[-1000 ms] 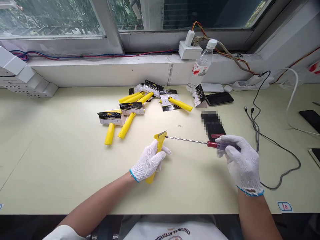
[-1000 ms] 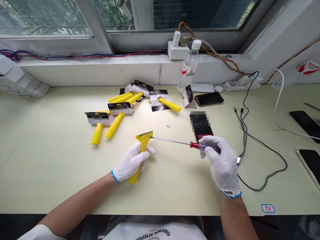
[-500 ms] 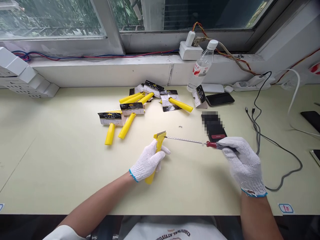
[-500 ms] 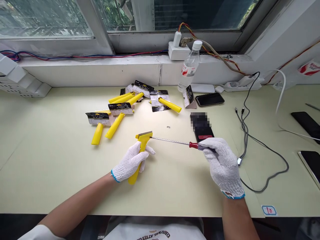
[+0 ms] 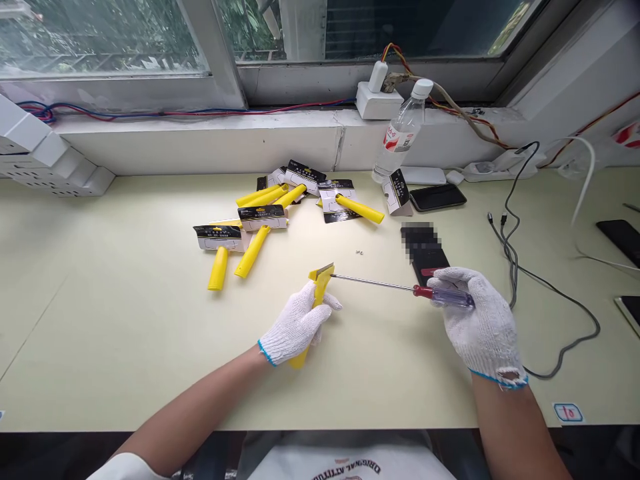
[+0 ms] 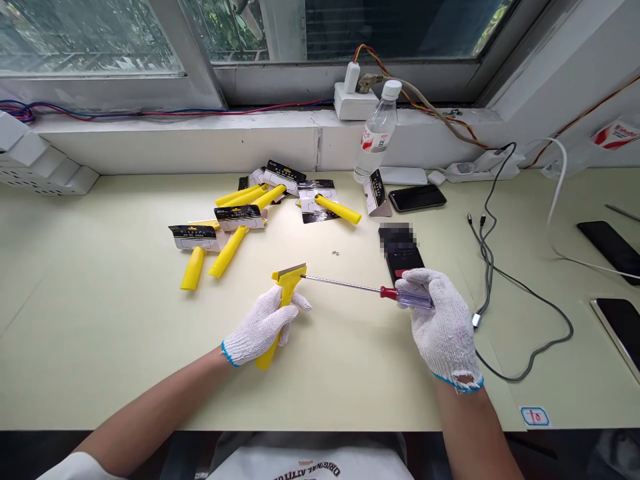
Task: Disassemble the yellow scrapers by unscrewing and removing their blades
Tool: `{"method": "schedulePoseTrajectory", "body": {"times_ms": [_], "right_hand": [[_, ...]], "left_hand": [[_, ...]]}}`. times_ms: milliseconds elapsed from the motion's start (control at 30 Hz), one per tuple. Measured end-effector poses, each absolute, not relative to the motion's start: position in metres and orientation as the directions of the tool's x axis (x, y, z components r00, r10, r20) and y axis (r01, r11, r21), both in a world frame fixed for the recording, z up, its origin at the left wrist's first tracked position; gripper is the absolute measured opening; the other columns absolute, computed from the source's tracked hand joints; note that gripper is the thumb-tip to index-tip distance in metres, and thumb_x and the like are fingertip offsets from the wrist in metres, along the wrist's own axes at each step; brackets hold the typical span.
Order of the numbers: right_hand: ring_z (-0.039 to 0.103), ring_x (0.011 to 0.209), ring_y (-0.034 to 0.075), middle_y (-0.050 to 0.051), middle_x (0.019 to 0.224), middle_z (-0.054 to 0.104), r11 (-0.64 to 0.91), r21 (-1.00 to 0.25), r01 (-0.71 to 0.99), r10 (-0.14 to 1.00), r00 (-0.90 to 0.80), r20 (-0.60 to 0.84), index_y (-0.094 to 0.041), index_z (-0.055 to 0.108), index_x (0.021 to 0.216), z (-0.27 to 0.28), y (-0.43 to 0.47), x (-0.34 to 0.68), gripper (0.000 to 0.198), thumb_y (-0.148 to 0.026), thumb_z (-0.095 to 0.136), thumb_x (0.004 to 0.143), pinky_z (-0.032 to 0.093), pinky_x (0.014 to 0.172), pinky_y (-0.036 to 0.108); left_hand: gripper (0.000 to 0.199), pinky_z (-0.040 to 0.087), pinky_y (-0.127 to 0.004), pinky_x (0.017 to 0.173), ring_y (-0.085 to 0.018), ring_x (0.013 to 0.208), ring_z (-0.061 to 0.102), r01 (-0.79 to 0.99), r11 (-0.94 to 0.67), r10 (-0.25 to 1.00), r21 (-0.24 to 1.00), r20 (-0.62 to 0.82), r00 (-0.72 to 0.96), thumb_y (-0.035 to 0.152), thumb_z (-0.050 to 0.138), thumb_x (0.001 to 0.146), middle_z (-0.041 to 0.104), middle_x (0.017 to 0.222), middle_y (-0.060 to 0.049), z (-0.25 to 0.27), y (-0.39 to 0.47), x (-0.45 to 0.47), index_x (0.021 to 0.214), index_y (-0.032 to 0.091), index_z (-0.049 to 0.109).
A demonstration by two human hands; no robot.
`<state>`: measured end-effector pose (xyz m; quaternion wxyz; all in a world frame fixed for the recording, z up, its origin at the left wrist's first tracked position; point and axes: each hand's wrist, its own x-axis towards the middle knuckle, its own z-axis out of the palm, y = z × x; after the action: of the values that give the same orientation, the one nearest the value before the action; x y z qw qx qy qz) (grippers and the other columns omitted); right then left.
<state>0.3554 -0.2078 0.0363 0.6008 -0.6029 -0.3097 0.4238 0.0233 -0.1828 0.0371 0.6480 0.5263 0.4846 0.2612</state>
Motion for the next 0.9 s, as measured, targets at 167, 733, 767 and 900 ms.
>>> {"method": "schedulePoseTrajectory", "body": {"times_ms": [167,733,767,900], "right_hand": [[0.082,0.093,0.025,0.011,0.11,0.083,-0.049,-0.996,-0.078,0.886,0.458,-0.079,-0.025,0.084,0.095,0.034,-0.206,0.359,0.03,-0.049,0.07,0.105,0.07,0.074,0.036],[0.069,0.071,0.019,0.006,0.099,0.075,-0.09,-0.93,0.355,0.897,0.435,0.08,-0.027,0.079,0.108,0.028,-0.218,0.369,0.018,-0.043,0.071,0.102,0.058,0.056,0.029],[0.071,0.077,0.019,0.006,0.105,0.075,-0.063,-0.953,0.297,0.897,0.436,0.077,-0.027,0.078,0.108,0.03,-0.219,0.366,0.015,-0.039,0.073,0.101,0.059,0.061,0.029],[0.072,0.089,0.019,0.006,0.118,0.074,0.058,-0.994,0.097,0.919,0.385,0.091,-0.027,0.08,0.112,0.039,-0.223,0.359,0.022,-0.027,0.077,0.09,0.062,0.076,0.031]], "left_hand": [[0.02,0.048,-0.029,0.052,-0.015,0.044,0.055,0.183,0.311,0.847,0.933,-0.359,0.393,0.032,0.058,0.097,0.057,0.057,0.008,0.037,-0.182,0.023,0.11,0.02,0.067],[0.02,0.048,-0.029,0.051,-0.016,0.043,0.057,0.192,0.3,0.848,0.934,-0.354,0.395,0.031,0.058,0.096,0.054,0.052,0.01,0.035,-0.182,0.022,0.111,0.02,0.065],[0.02,0.049,-0.029,0.051,-0.016,0.044,0.057,0.19,0.299,0.849,0.935,-0.351,0.394,0.032,0.057,0.096,0.054,0.052,0.01,0.035,-0.182,0.022,0.111,0.02,0.066],[0.02,0.049,-0.029,0.053,-0.017,0.044,0.057,0.188,0.295,0.85,0.937,-0.347,0.396,0.032,0.057,0.097,0.053,0.051,0.01,0.036,-0.182,0.022,0.111,0.02,0.066]]}}
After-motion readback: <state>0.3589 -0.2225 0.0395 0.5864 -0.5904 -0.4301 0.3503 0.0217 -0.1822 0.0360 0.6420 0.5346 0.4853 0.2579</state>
